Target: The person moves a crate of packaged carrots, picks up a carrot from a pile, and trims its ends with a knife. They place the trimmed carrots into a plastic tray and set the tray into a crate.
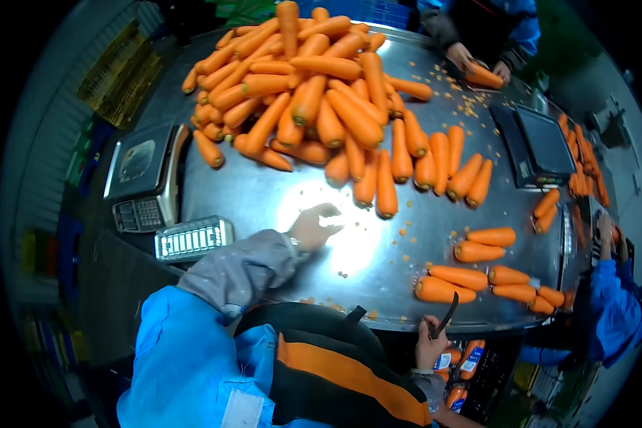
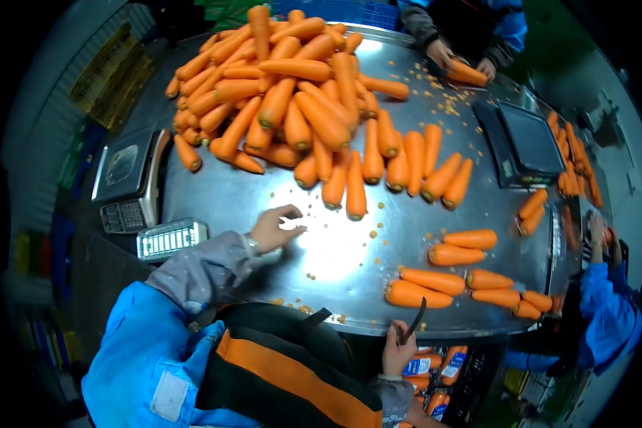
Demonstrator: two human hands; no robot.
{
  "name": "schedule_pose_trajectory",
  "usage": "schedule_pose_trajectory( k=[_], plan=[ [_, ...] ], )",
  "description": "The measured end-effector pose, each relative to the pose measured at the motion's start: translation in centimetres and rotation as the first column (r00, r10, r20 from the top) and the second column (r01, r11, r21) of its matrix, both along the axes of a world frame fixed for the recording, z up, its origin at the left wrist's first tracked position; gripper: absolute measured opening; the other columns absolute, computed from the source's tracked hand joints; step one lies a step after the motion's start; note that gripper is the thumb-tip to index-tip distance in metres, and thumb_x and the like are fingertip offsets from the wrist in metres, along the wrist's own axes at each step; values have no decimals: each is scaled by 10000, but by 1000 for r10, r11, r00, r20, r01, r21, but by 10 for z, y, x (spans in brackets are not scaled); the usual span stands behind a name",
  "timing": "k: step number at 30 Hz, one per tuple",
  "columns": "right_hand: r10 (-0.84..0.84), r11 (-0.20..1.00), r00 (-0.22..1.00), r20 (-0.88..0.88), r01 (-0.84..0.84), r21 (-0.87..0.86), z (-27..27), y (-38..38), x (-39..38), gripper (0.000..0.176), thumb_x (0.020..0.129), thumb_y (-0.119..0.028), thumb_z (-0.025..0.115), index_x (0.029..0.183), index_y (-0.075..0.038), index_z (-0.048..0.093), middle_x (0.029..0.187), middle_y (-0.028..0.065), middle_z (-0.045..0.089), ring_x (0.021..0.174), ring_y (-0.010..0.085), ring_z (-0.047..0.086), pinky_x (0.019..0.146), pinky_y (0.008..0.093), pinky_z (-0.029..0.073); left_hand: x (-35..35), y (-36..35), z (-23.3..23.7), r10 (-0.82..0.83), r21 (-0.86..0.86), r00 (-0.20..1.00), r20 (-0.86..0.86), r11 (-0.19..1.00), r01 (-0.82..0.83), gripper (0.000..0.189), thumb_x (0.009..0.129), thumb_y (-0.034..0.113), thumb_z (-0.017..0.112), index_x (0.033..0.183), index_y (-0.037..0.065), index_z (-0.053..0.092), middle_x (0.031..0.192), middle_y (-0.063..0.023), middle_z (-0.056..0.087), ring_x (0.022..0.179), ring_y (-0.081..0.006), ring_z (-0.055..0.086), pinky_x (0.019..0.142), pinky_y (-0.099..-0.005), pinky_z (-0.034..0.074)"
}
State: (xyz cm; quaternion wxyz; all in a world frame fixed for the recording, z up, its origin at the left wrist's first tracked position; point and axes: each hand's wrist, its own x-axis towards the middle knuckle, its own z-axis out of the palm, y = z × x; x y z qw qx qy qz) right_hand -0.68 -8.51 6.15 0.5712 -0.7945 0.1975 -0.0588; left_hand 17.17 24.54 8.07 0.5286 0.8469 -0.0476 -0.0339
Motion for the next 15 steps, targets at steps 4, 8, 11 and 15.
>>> schedule_pose_trajectory(
  k=[4, 8, 11, 15],
  plan=[
    [36, 998, 999, -27, -35, 49, 3, 26, 9, 103, 818, -33, 598, 913, 6, 607, 765, -14, 553, 656, 52, 462, 587, 188, 378, 18, 87, 46, 114, 481, 943, 312, 837, -260, 383, 711, 261, 698, 1004, 50, 570, 987, -144, 582, 937, -324, 540, 836, -386, 429],
    [125, 986, 990, -64, -116, 121, -7, 58, 9, 104, 807, -31, 610, 907, -7, 622, 739, -25, 569, 633, 42, 464, 580, 191, 391, 89, 71, 96, 164, 489, 831, 532, 742, -460, 653, 704, 443, 697, 1118, -15, 484, 1040, -188, 541, 1037, -333, 496, 858, -408, 422],
    [175, 981, 972, -158, -159, 112, -13, 82, 11, 105, 793, -39, 621, 893, -8, 624, 740, 11, 599, 647, 65, 513, 589, 210, 414, 136, 48, 110, 237, 662, 920, 311, 641, -389, 743, 708, 463, 690, 1214, 6, 393, 1135, -209, 504, 998, -373, 524, 872, -421, 425],
    [238, 971, 971, -26, -237, 40, 3, 112, 14, 104, 797, -59, 619, 880, 4, 624, 734, 33, 599, 662, 98, 536, 613, 234, 425, 170, 69, 68, 250, 669, 948, 197, 673, -316, 706, 739, 423, 672, 1235, 26, 364, 1117, -204, 513, 905, -357, 560, 794, -431, 466]
  ],
)
